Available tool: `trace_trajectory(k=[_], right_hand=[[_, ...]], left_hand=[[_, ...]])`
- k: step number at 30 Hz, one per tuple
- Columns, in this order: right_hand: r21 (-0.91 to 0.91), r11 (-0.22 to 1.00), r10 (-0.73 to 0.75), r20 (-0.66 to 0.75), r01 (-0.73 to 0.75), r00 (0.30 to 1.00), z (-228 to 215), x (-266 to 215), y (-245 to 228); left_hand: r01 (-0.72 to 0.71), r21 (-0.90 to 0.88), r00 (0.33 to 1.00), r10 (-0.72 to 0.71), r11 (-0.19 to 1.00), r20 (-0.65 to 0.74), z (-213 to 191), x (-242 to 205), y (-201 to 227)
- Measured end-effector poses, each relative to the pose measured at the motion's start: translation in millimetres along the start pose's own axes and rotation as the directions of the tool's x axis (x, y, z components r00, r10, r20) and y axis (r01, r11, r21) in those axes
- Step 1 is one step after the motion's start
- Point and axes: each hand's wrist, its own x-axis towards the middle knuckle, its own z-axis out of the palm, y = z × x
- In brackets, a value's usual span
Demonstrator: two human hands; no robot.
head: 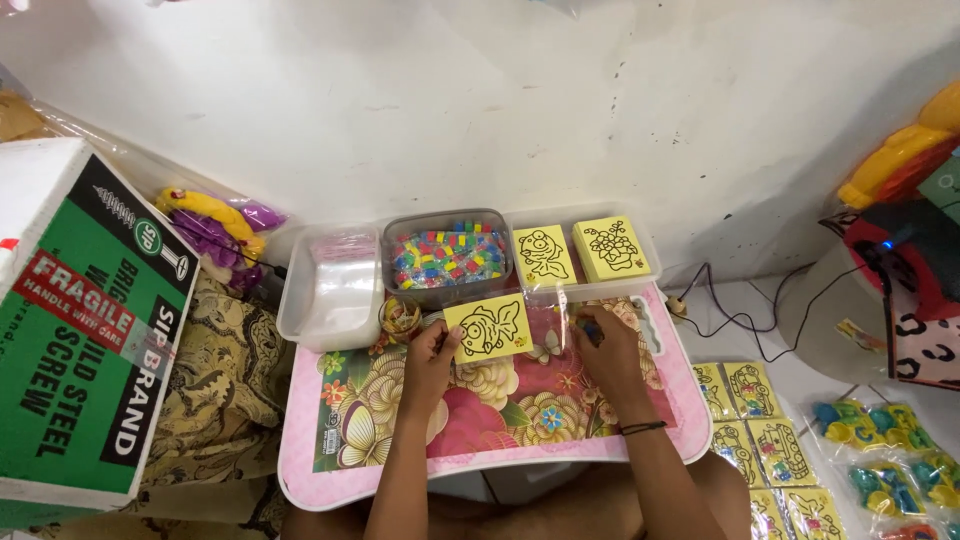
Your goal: The person puts a coloring card and a set of crayons into a plastic bag and then seals the bag with tape.
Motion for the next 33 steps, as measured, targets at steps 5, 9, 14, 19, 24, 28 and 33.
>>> trace_trajectory(k=[5,9,14,19,24,28,33], right_hand=[[-0.117,0.991,-0.062,-0.027,0.059,0.998,5.5,-2.2,4.3],[0.082,0.996,0.019,0.001,-0.019,1.000,-4.0,-4.5,-22.6],[0.497,0.850,0.182,0.031,-0.173,0.983,-1.6,2.3,14.6],[0.731,0.668,0.159,0.042,-0.138,0.986,-5.3,5.2,26.0],[0.819,0.536,0.104,0.178,-0.206,0.979,-7.8,2.7,15.2],[0.857,0.465,0.104,0.196,-0.222,0.975,-8.0,2.8,11.7],[0.885,0.407,0.058,0.221,-0.225,0.974,-7.8,6.7,-1.8]], left_hand=[[-0.002,-0.004,1.000,0.002,1.000,0.002,0.1,-0.4,-2.4],[-0.005,-0.018,1.000,0.005,1.000,0.008,0.6,-1.1,2.2],[-0.008,-0.022,1.000,0.008,1.000,0.012,-1.8,0.9,-8.0],[-0.022,-0.021,1.000,0.022,1.000,0.016,-1.5,0.7,-7.5],[-0.034,-0.009,0.999,0.035,0.999,0.020,-1.5,-1.3,-3.3],[-0.034,-0.029,0.999,0.035,0.999,0.017,-1.6,-1.8,0.9],[0.000,0.024,0.999,-0.001,1.000,0.036,-1.9,-1.2,6.7]])
